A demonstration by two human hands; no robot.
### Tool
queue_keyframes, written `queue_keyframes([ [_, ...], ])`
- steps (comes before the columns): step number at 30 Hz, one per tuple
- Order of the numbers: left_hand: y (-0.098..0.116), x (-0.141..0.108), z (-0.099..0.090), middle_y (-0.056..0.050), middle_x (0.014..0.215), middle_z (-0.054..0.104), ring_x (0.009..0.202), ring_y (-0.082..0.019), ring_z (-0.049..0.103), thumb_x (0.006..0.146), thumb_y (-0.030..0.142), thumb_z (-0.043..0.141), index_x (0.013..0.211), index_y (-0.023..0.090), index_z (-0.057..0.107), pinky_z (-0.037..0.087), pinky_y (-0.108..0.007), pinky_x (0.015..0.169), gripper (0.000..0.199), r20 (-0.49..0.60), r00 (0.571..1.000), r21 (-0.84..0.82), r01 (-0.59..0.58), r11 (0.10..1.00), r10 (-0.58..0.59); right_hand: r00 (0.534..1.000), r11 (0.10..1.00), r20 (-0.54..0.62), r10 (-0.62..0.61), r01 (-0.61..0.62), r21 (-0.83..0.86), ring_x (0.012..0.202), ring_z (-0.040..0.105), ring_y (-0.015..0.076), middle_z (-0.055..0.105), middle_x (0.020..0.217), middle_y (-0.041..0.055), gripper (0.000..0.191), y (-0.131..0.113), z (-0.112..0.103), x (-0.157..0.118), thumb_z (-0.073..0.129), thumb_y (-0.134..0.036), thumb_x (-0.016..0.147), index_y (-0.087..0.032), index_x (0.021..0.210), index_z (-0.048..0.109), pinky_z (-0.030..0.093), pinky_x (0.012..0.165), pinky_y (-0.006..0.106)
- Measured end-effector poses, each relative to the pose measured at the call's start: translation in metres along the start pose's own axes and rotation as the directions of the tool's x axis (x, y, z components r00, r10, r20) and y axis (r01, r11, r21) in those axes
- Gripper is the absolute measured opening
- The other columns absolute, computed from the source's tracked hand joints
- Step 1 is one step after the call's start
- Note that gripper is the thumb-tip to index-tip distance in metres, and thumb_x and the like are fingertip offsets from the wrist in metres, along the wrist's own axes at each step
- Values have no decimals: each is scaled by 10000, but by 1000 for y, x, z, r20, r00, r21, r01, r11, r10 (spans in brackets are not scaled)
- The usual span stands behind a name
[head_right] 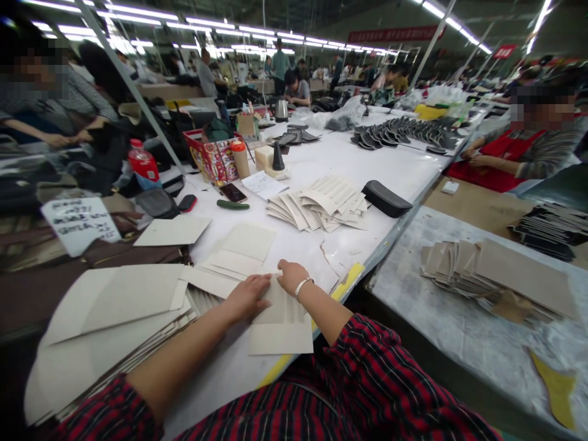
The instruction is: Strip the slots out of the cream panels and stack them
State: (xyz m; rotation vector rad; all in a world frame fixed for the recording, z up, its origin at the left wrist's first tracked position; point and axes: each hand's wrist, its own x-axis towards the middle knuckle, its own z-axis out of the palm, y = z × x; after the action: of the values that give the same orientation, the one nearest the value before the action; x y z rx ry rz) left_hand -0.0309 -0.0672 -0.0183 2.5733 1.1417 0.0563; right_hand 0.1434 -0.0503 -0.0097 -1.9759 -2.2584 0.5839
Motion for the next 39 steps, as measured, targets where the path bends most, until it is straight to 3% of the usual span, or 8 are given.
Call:
queue_keyframes([
  [7,1,13,-14,-64,1227,440,1082,-255,388,666,443,587,1111,238,408,395,-371,809,521,156,988,57,14,998,-23,976,977,207,-63,103,-189,839,552,190,615,887,108,190,-15,-6,22,496,-196,725,-125,861,607,378,700,252],
  [12,-1,9,-11,-49,1150,496,1102,-238,372,667,416,591,1202,270,305,376,-364,829,624,123,988,12,90,996,-91,908,962,348,-231,267,-56,698,543,156,603,715,45,87,-20,-10,-10,559,-228,680,-161,717,601,362,623,228],
  [17,4,2,-6,-75,1256,410,1161,-279,300,524,513,662,1262,259,205,327,-438,873,904,122,988,3,92,996,-92,975,972,84,-207,195,129,623,499,92,559,822,39,121,-21,-13,-36,461,-237,769,-154,836,518,352,618,210],
  [20,8,2,-5,-106,1291,362,1170,-290,286,529,505,661,1272,236,188,306,-445,884,921,134,984,29,113,993,-116,977,955,185,-108,50,291,506,455,78,538,661,0,152,-28,1,-69,353,-243,823,-151,873,463,340,547,201],
  [25,8,1,-5,-123,1276,375,1179,-298,269,529,528,649,1279,220,174,294,-448,889,939,144,984,53,96,994,-103,850,835,374,-371,129,535,576,467,87,540,671,-16,51,-41,30,-161,440,-215,764,-175,796,447,340,545,184],
  [27,6,-1,-4,-121,1283,369,1186,-294,267,538,525,641,1275,213,190,297,-437,898,918,131,987,43,86,995,-91,863,815,347,-367,118,568,579,468,87,537,666,-22,70,-42,24,-177,417,-220,785,-180,834,446,342,555,187],
  [34,-2,10,0,-53,1202,460,1080,-162,425,757,236,441,1127,195,412,322,-278,927,373,-39,986,-46,160,986,-162,990,874,0,-141,125,470,629,468,97,530,686,-19,235,-22,-34,-103,427,-411,789,-180,807,467,364,603,218],
  [39,-1,35,-9,-50,968,541,908,-171,519,732,180,439,912,200,554,408,-283,796,214,6,964,18,266,964,-266,977,930,214,-1,-78,360,506,517,97,556,580,-3,241,-13,-25,-18,518,-379,729,-151,805,526,393,521,209],
])
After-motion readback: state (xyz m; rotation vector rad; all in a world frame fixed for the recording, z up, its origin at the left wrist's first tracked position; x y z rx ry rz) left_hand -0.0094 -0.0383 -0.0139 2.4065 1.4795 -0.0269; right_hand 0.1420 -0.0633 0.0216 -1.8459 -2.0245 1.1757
